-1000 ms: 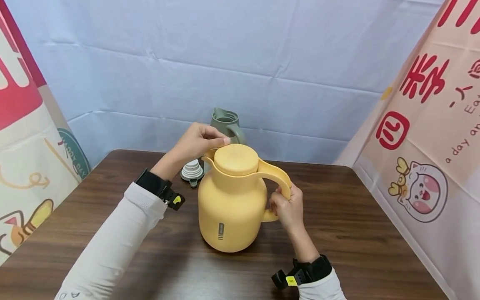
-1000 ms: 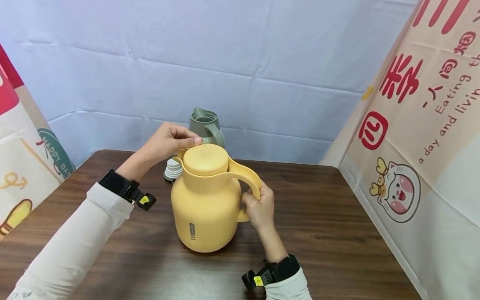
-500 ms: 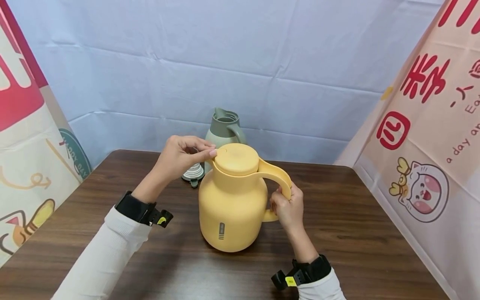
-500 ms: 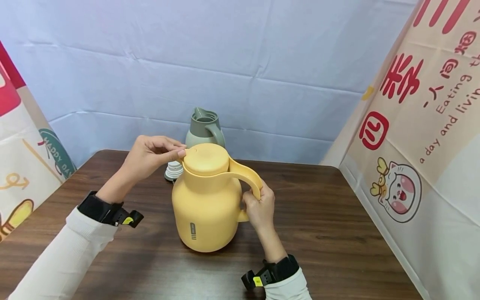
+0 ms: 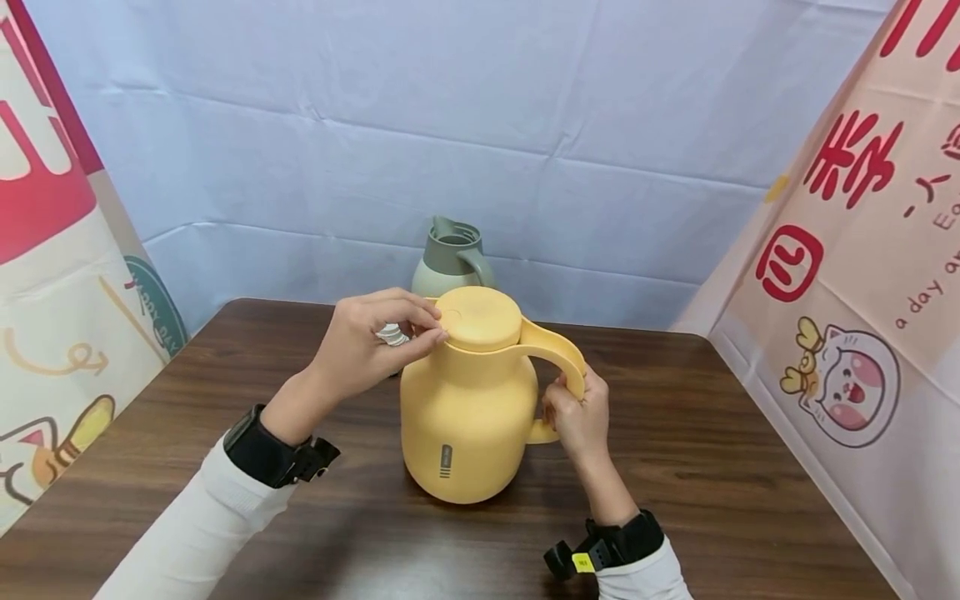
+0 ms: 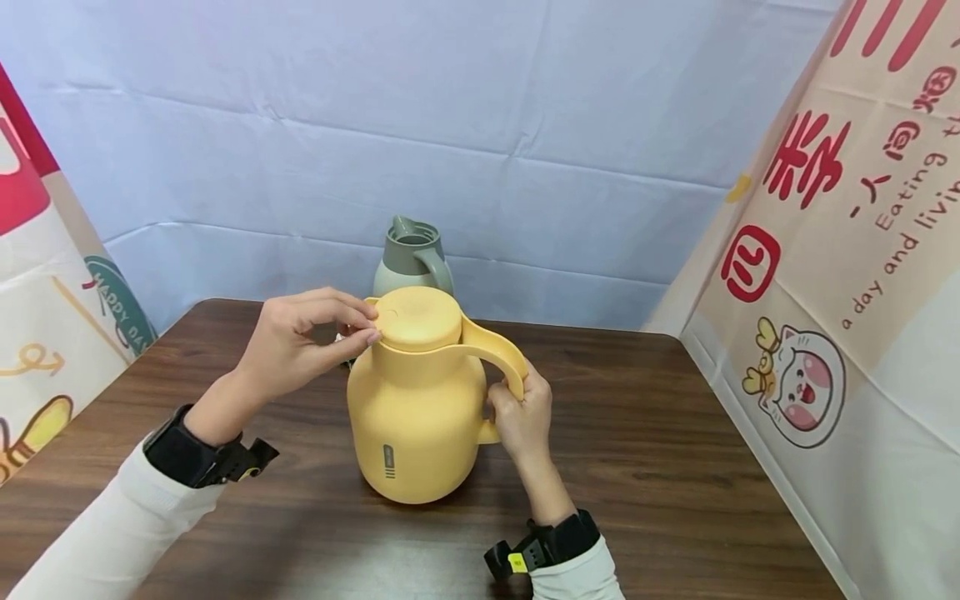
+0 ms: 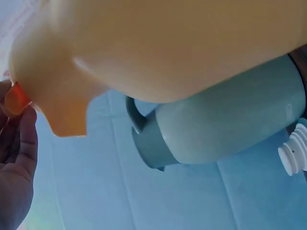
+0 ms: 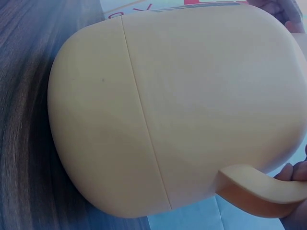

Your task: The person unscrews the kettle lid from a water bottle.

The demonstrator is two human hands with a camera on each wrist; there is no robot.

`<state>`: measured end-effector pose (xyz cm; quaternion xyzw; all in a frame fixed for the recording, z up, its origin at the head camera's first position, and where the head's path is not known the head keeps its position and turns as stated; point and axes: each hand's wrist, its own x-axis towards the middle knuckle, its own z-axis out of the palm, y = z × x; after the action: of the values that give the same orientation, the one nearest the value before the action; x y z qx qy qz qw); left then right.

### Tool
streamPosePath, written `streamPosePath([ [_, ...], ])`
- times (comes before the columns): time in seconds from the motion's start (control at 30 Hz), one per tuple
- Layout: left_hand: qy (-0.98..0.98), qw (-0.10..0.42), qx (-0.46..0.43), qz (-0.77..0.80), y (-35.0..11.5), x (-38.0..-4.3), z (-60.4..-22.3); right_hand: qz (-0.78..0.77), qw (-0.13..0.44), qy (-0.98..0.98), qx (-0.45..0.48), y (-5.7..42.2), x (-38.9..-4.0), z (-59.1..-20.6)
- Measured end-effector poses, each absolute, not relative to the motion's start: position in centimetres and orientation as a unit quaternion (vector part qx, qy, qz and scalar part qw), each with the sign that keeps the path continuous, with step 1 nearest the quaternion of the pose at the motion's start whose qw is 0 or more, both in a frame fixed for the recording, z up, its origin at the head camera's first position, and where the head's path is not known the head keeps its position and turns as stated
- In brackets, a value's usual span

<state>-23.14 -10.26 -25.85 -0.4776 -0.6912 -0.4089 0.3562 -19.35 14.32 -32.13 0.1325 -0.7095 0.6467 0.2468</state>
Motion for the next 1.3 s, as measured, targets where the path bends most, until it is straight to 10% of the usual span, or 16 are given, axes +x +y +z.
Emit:
streamPosePath([
  [1.3,-0.777,0.116,-0.563,-0.258,-6.0,-23.9,-20.7,0.665,0.236,-0.698,0.119,14.4,-19.3,-32.0],
])
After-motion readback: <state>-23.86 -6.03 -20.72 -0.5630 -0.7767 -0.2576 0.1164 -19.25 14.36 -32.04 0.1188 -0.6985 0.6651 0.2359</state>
